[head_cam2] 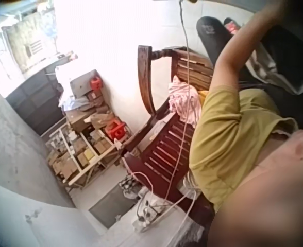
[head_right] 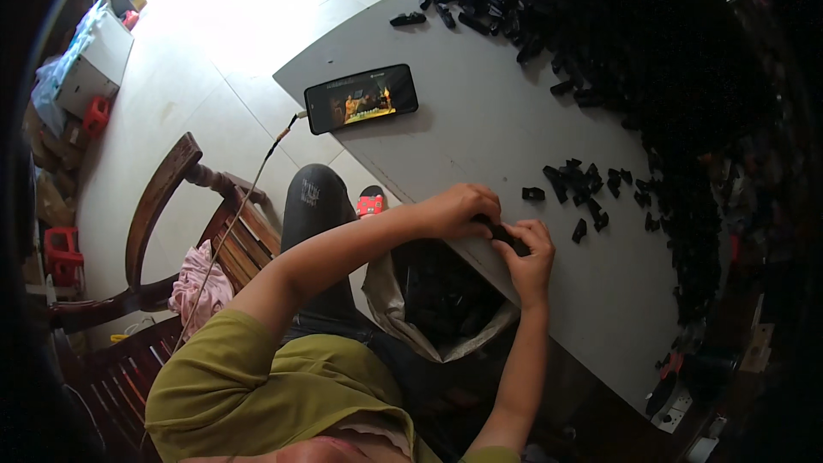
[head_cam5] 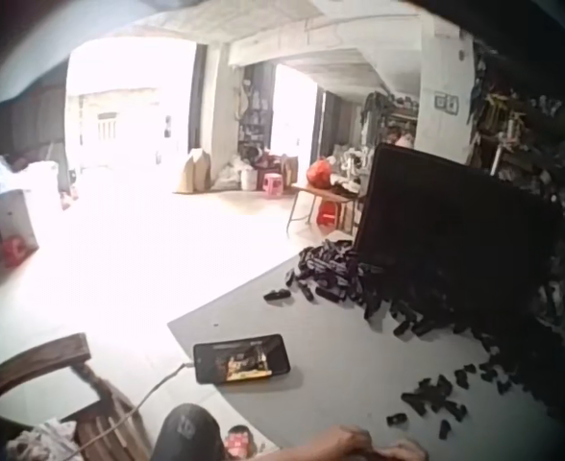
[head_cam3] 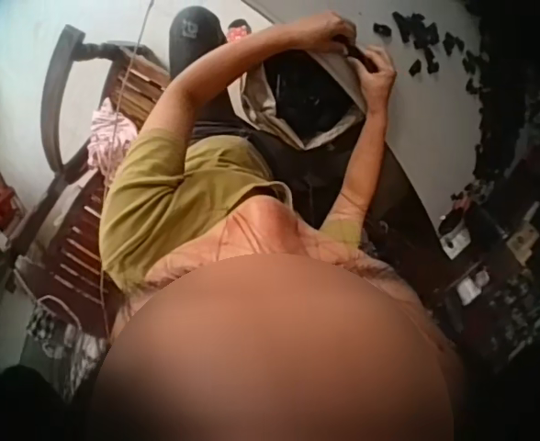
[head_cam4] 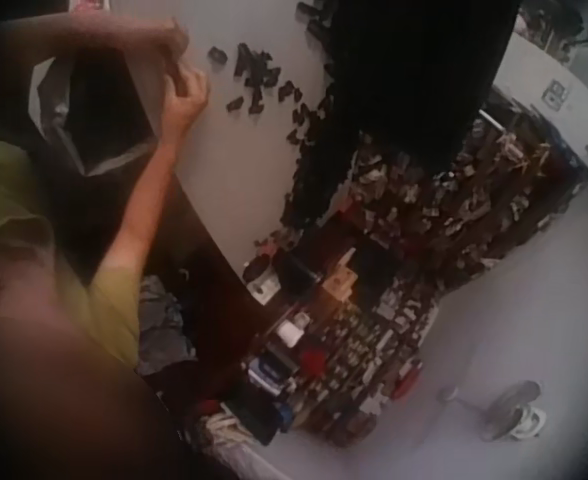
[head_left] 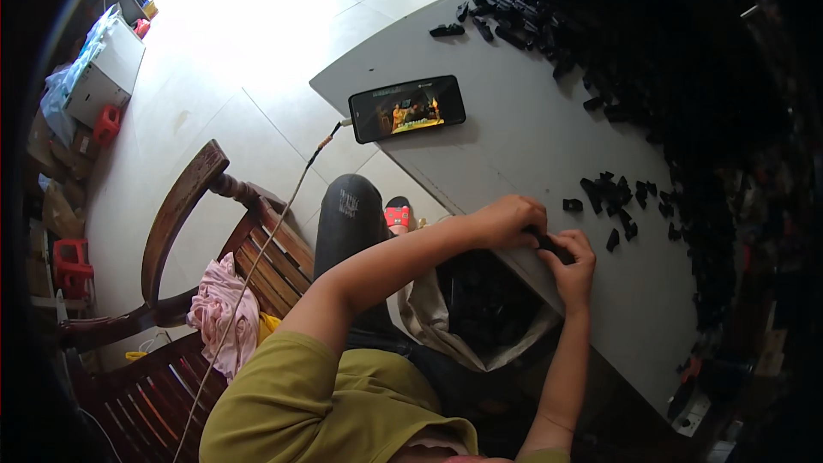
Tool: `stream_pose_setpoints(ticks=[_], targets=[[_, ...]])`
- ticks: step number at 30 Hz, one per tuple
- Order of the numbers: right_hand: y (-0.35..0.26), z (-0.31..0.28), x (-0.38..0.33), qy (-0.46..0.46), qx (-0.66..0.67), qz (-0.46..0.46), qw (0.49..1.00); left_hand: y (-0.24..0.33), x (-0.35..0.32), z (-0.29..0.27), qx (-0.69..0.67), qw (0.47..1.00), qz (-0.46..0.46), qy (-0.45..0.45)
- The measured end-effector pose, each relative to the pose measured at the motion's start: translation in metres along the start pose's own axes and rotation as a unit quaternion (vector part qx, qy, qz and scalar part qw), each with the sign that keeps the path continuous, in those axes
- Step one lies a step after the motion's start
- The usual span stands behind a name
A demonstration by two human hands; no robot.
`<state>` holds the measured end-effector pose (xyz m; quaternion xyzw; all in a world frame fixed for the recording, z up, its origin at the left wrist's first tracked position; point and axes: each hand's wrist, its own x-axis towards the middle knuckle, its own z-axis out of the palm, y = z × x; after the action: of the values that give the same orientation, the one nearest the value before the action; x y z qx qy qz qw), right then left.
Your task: Packaging small black plastic components into a white bag on a production table.
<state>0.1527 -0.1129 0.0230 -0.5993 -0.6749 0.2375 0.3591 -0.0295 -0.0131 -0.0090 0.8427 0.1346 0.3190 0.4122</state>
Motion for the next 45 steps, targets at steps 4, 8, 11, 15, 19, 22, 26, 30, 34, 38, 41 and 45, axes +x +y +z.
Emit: stream_pose_setpoints(ticks=[4, 8, 11, 15, 19, 22, 26, 30, 34, 38, 41, 45], targets=[[0.001, -0.002, 0.014, 0.036, -0.086, -0.084, 0.992, 0.022, -0.021, 0.0, 0.036, 0.999, -0.003, -0.022], [0.006, 0.0, 0.051, 0.064, -0.296, -0.11, 0.947, 0.041, -0.045, -0.005, 0.051, 0.997, 0.005, -0.051], [0.025, -0.003, 0.07, 0.038, -0.406, -0.056, 0.911, 0.05, -0.043, -0.011, 0.023, 0.995, 0.031, -0.091], [0.056, -0.025, 0.076, 0.066, -0.429, 0.039, 0.9, 0.045, -0.004, -0.047, 0.097, 0.992, 0.042, -0.064], [0.074, -0.045, 0.075, 0.08, -0.44, 0.11, 0.887, -0.01, 0.058, -0.092, 0.17, 0.985, 0.036, 0.02], [0.081, -0.063, 0.088, 0.077, -0.467, 0.131, 0.871, -0.059, 0.1, -0.129, 0.249, 0.965, 0.024, 0.082], [0.114, -0.104, 0.131, 0.114, -0.388, 0.103, 0.909, -0.113, 0.158, -0.168, 0.364, 0.919, -0.001, 0.151], [0.156, -0.137, 0.205, 0.168, -0.333, 0.11, 0.921, -0.159, 0.198, -0.199, 0.434, 0.87, -0.064, 0.227], [0.206, -0.162, 0.271, 0.255, -0.306, 0.109, 0.911, -0.19, 0.235, -0.228, 0.468, 0.831, -0.107, 0.28], [0.221, -0.157, 0.311, 0.273, -0.206, 0.112, 0.933, -0.211, 0.251, -0.232, 0.449, 0.831, -0.176, 0.278], [0.197, -0.13, 0.317, 0.266, -0.264, 0.188, 0.908, -0.216, 0.248, -0.22, 0.459, 0.815, -0.205, 0.287], [0.208, -0.128, 0.312, 0.271, -0.24, 0.151, 0.92, -0.199, 0.247, -0.181, 0.463, 0.852, -0.125, 0.212]])
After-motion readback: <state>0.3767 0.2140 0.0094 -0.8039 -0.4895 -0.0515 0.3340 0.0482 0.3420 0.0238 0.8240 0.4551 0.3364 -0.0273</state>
